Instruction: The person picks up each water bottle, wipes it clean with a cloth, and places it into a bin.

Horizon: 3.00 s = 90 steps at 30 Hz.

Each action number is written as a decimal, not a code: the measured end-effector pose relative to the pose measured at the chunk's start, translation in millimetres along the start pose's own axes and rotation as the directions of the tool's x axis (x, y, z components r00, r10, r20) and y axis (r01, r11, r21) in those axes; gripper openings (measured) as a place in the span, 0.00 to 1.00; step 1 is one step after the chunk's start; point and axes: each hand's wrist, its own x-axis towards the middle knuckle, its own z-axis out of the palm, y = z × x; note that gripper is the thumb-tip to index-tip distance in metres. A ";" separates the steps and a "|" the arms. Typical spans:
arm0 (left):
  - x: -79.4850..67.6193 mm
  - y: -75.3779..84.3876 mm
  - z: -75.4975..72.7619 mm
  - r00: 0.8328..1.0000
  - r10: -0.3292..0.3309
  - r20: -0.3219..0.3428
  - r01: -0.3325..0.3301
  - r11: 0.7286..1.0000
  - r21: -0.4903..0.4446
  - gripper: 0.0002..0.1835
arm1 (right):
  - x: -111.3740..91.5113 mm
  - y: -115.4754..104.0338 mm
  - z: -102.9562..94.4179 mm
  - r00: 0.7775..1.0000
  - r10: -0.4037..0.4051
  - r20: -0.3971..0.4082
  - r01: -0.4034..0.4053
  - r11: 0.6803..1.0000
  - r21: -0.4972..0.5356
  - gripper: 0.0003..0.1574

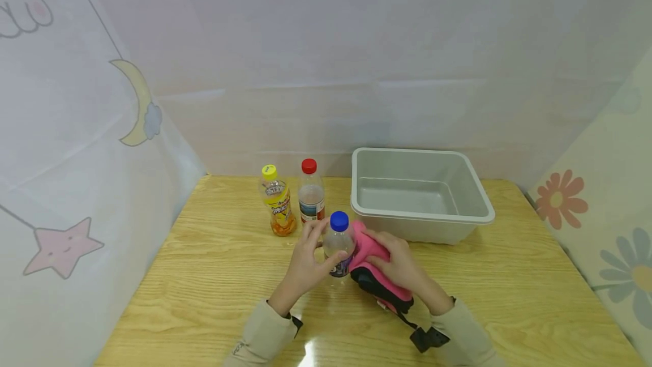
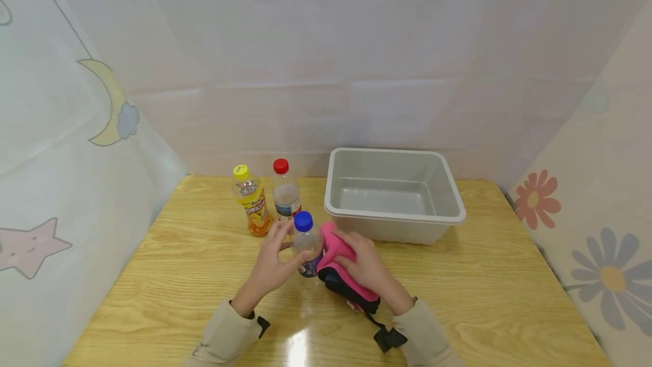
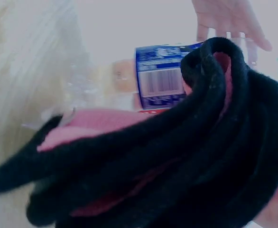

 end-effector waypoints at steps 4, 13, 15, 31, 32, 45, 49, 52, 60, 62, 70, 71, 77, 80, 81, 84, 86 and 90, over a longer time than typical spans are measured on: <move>0.2 -1.3 -0.6 1.000 0.006 0.008 -0.006 1.000 0.013 0.35 | 2.4 -3.6 -10.0 0.999 -0.025 -0.024 0.024 1.000 -0.012 0.33; 2.2 7.7 -6.2 0.998 -0.017 0.054 0.020 0.999 -0.042 0.35 | 9.3 -13.4 -27.6 0.999 -0.008 -0.034 0.007 1.000 -0.027 0.33; 2.4 19.6 -10.3 0.997 -0.039 0.062 0.043 0.997 -0.071 0.33 | 10.7 -15.4 -31.1 0.999 -0.006 -0.036 0.005 1.000 -0.025 0.34; 3.8 -2.7 -12.4 0.985 -0.011 0.175 0.030 0.994 -0.109 0.27 | 16.9 -28.3 -38.1 1.000 -0.005 0.017 0.005 1.000 0.010 0.33; 4.0 -2.5 -12.8 0.985 -0.005 0.172 0.025 0.993 -0.114 0.27 | 17.1 -29.1 -38.2 1.000 -0.002 0.024 0.001 1.000 0.010 0.33; 3.1 31.1 -28.1 0.979 0.004 0.204 0.035 0.982 -0.188 0.28 | 16.9 -24.9 -31.9 0.996 0.032 0.080 -0.034 0.999 0.028 0.34; 2.1 29.3 -27.2 0.982 0.022 0.190 0.016 0.980 -0.199 0.27 | 14.8 -21.1 -28.4 0.994 0.049 0.096 -0.051 0.998 0.021 0.34; 1.7 28.7 -26.6 0.984 0.032 0.176 0.006 0.978 -0.208 0.26 | 12.5 -19.2 -25.9 0.991 0.070 0.112 -0.072 0.997 0.015 0.33; 0.2 30.8 -26.3 0.985 0.014 0.170 0.020 0.981 -0.195 0.25 | 5.6 -6.6 -7.9 0.995 0.068 0.076 -0.073 0.995 0.069 0.33; -0.1 30.4 -25.3 0.985 0.016 0.169 0.017 0.981 -0.193 0.25 | 3.4 -2.2 -2.2 0.996 0.060 0.062 -0.065 0.995 0.078 0.32; -2.1 28.3 -21.4 0.990 0.050 0.133 -0.023 0.980 -0.197 0.24 | -3.5 5.3 9.0 0.992 0.095 0.080 -0.102 0.991 0.086 0.32; -2.4 28.4 -21.2 0.990 0.051 0.129 -0.024 0.979 -0.201 0.24 | -4.3 6.0 10.1 0.991 0.103 0.089 -0.110 0.991 0.078 0.32; -2.9 29.4 -20.2 0.991 0.047 0.123 -0.019 0.976 -0.217 0.24 | -8.0 10.0 16.3 0.981 0.131 0.141 -0.140 0.989 0.052 0.30; -3.2 20.2 -15.0 0.993 0.029 0.112 -0.006 0.980 -0.201 0.27 | -9.0 11.9 18.7 0.975 0.141 0.171 -0.149 0.988 0.029 0.28; -3.2 16.1 -12.5 0.994 0.025 0.103 -0.005 0.982 -0.189 0.27 | -9.2 12.6 19.6 0.973 0.146 0.178 -0.152 0.988 0.021 0.26; -3.8 2.9 -4.4 0.997 0.024 0.070 -0.014 0.988 -0.151 0.30 | -10.5 14.7 22.9 0.969 0.149 0.195 -0.151 0.989 -0.008 0.24; -3.8 -1.3 -1.3 0.998 0.035 0.051 -0.028 0.991 -0.130 0.31 | -11.3 15.1 24.4 0.968 0.152 0.200 -0.149 0.988 -0.029 0.23; -3.5 -2.8 -0.7 0.998 0.037 0.053 -0.030 0.991 -0.132 0.31 | -12.7 14.9 23.3 0.963 0.164 0.214 -0.159 0.986 -0.041 0.24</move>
